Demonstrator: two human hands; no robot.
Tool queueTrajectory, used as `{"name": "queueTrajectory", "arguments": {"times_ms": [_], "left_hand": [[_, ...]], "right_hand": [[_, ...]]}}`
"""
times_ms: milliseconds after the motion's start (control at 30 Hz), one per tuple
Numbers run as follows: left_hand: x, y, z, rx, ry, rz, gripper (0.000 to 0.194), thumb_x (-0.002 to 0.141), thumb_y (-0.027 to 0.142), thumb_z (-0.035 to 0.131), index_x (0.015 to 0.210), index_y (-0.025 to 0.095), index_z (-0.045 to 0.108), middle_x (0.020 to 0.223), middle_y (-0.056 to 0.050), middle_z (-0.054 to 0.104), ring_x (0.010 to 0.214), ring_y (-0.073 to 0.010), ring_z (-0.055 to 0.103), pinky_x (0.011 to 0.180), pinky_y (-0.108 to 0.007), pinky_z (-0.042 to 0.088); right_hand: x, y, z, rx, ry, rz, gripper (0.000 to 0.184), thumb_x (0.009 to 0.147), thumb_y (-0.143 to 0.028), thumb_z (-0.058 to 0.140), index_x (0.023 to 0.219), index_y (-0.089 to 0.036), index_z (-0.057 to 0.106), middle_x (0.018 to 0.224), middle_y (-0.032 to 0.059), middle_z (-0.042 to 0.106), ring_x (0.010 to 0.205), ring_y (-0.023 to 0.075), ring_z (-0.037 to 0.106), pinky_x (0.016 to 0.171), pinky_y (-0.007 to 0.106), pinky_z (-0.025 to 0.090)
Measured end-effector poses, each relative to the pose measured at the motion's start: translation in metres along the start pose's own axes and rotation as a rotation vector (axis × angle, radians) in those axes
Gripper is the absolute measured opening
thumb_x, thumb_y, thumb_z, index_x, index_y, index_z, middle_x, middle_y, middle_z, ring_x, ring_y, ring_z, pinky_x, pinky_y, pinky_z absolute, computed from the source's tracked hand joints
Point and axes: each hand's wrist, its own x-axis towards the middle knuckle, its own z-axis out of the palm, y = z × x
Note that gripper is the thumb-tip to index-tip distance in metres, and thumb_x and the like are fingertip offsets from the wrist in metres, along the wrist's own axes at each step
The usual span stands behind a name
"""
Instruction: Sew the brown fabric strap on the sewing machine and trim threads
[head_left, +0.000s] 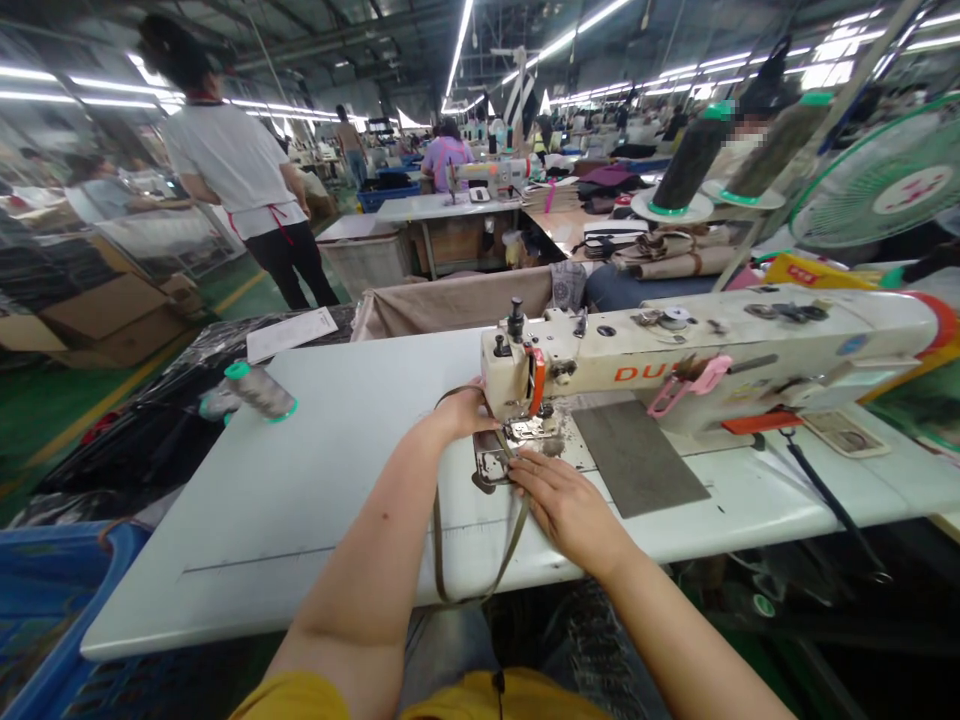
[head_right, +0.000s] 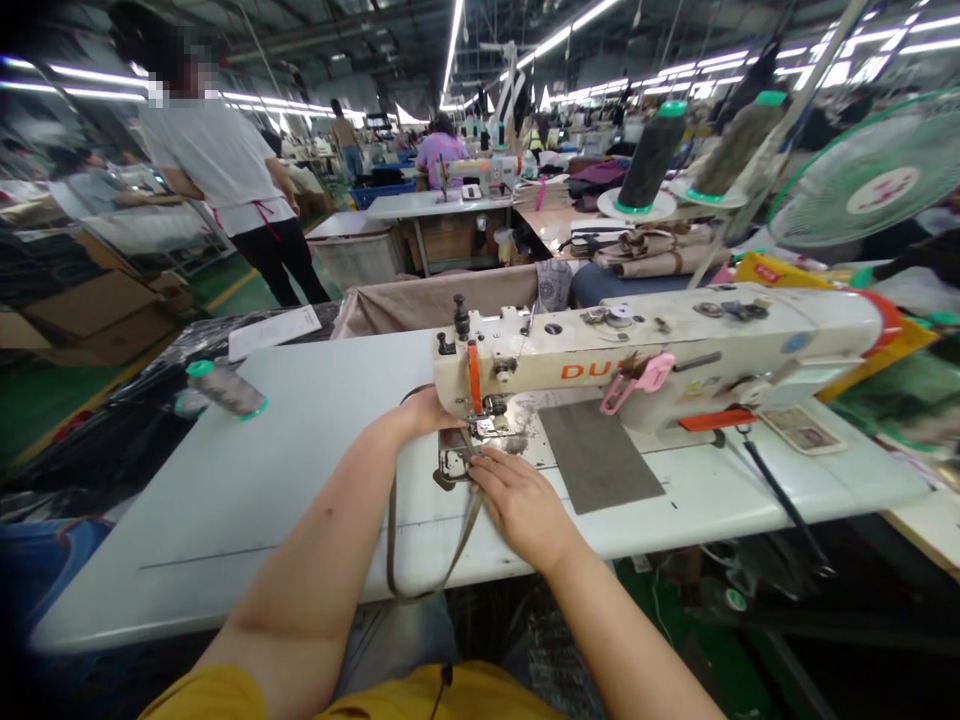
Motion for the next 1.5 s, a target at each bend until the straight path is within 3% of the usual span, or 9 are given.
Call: {"name": "queueTrajectory", "arguments": {"times_ms": [300,467,667,800,1500], "left_hand": [[-0.007,-0.004,0.016,0.004,0.067,0.014,0.025,0.091,0.028,0.075,0.113,0.018,0.081,0.121,-0.009,0.081,0.122,-0.0286,0.072,0.116,-0.039,0.054],[-0.005,-0.003,0.026,0.061,0.092,0.029,0.027,0.097,0.026,0.066,0.119,0.017,0.080,0.134,-0.013,0.076,0.130,-0.0290,0.069,0.118,-0.039,0.051],[-0.002,-0.001,0.036,0.128,0.124,0.002,0.027,0.099,0.018,0.061,0.118,0.014,0.080,0.131,-0.015,0.077,0.132,-0.0299,0.067,0.117,-0.039,0.051],[-0.001,0.001,0.039,0.144,0.144,-0.003,0.030,0.103,0.022,0.057,0.122,0.014,0.078,0.135,-0.015,0.075,0.133,-0.0287,0.066,0.120,-0.039,0.049],[-0.002,-0.008,0.034,0.095,0.122,0.014,0.027,0.098,0.032,0.066,0.115,0.019,0.082,0.129,-0.012,0.078,0.123,-0.0300,0.072,0.110,-0.040,0.057]], "right_hand": [[0.001,0.000,0.003,-0.021,-0.048,0.043,0.034,0.111,-0.024,0.054,0.141,-0.019,0.068,0.149,0.0110,0.069,0.147,0.0293,0.058,0.118,0.052,0.056],[0.002,-0.001,0.002,-0.025,-0.034,0.049,0.034,0.110,-0.023,0.055,0.140,-0.018,0.070,0.148,0.0111,0.069,0.146,0.0296,0.058,0.119,0.053,0.055],[0.001,-0.002,0.000,-0.054,-0.028,0.068,0.035,0.111,-0.023,0.053,0.142,-0.017,0.068,0.149,0.0110,0.068,0.146,0.0303,0.058,0.119,0.052,0.055],[0.000,-0.002,0.001,-0.073,-0.008,0.066,0.035,0.110,-0.024,0.054,0.142,-0.016,0.069,0.146,0.0121,0.070,0.143,0.0300,0.060,0.118,0.052,0.055],[-0.002,-0.004,0.001,-0.082,-0.015,0.075,0.035,0.109,-0.022,0.055,0.142,-0.016,0.068,0.144,0.0112,0.072,0.141,0.0290,0.062,0.117,0.051,0.055]]}}
